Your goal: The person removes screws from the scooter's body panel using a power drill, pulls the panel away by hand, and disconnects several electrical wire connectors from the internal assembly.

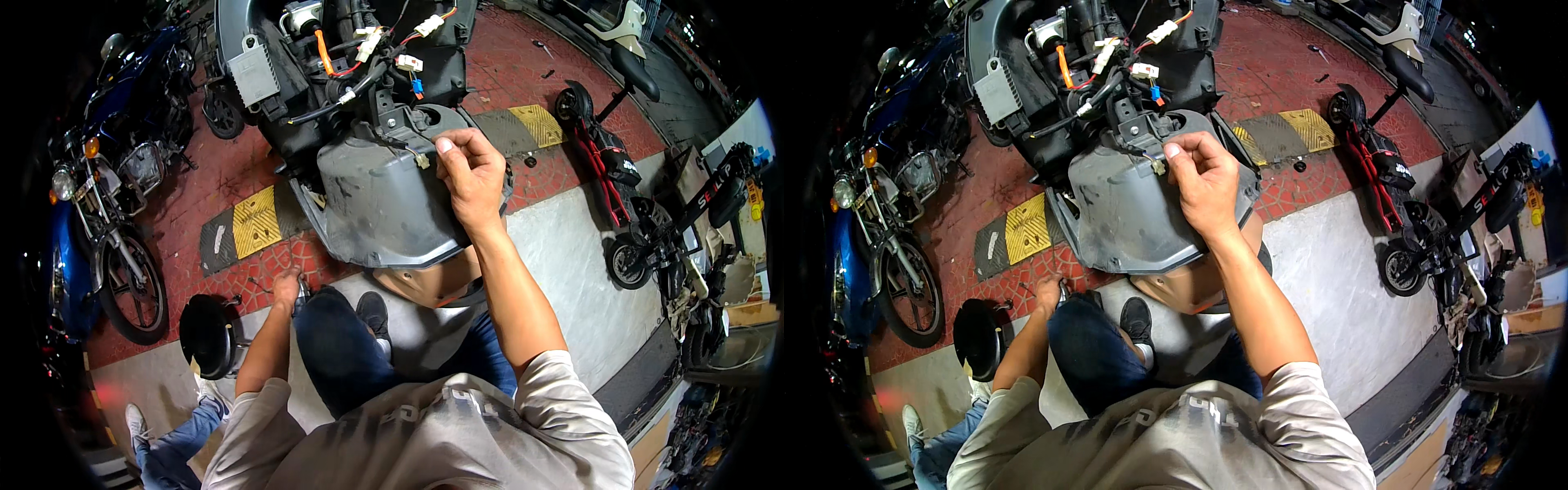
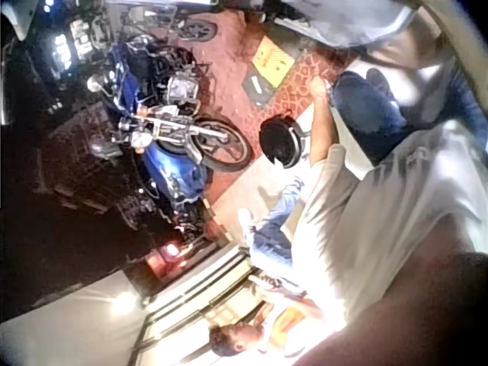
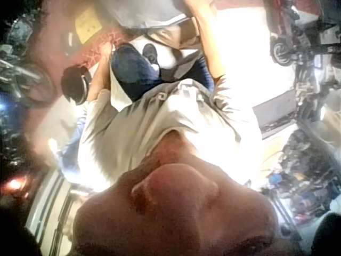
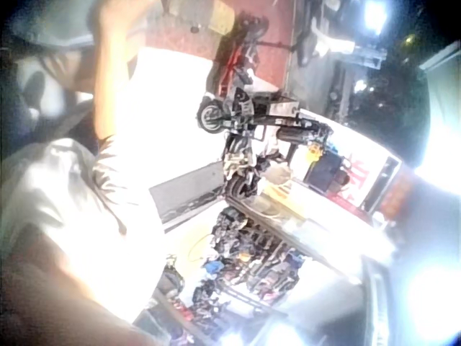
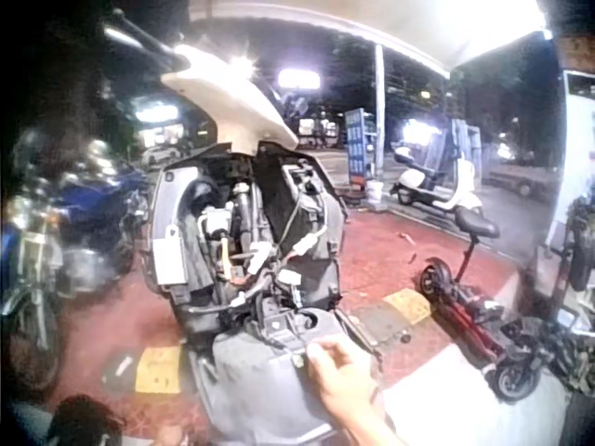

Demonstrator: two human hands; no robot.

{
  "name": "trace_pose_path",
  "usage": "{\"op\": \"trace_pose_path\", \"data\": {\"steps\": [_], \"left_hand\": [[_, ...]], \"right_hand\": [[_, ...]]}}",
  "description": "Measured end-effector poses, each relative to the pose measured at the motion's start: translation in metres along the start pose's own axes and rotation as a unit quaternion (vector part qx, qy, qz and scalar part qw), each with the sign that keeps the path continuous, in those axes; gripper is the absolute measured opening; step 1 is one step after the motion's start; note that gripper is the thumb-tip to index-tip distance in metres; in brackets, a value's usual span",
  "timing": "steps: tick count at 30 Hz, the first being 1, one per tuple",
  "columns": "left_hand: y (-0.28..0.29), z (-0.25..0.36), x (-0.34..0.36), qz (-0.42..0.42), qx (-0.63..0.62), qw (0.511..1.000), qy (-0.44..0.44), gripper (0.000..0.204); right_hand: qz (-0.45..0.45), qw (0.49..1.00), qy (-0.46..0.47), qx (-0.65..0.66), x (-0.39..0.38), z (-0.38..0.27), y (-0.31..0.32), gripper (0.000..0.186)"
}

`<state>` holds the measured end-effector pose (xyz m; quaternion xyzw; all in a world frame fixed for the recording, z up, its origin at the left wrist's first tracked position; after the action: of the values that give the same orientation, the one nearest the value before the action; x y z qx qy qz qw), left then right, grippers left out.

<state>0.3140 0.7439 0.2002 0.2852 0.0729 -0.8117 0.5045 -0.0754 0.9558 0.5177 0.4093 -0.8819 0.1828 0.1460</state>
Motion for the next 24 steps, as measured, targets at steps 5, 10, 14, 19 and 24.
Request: {"op": "trace_pose_path", "data": {"steps": [5,10,14,19,24], "left_hand": [[-0.009,0.005,-0.005,0.002,-0.015,1.000,-0.001,0.029],[0.006,-0.007,0.007,-0.019,-0.024,1.000,0.002,0.027],[-0.003,-0.003,0.006,-0.026,-0.017,0.999,0.014,0.027],[0.000,-0.002,0.008,-0.022,-0.052,0.998,-0.002,0.031],[-0.016,0.009,-0.003,-0.015,0.007,1.000,-0.019,0.032]], "right_hand": [[-0.005,1.000,0.004,-0.016,0.001,0.002,0.002,0.011],[-0.018,1.000,-0.002,-0.009,0.004,0.001,0.000,0.013],[-0.027,0.999,-0.039,0.014,0.005,-0.002,0.007,0.013],[-0.045,0.996,-0.066,0.033,0.013,-0.002,0.013,0.016],[0.114,0.987,0.046,-0.101,-0.010,-0.020,0.085,0.019]]}}
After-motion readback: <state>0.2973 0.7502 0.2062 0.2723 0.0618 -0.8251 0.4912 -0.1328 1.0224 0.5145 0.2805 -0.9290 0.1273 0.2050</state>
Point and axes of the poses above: each hand's wrist, its own x-axis towards the middle knuckle, its own y-axis out of the back of the hand, z = x × y, the point moved 3 cm from there along x, towards the middle knuckle, and after that the axes turned 7 degrees about -z, right-handed, at the moved point
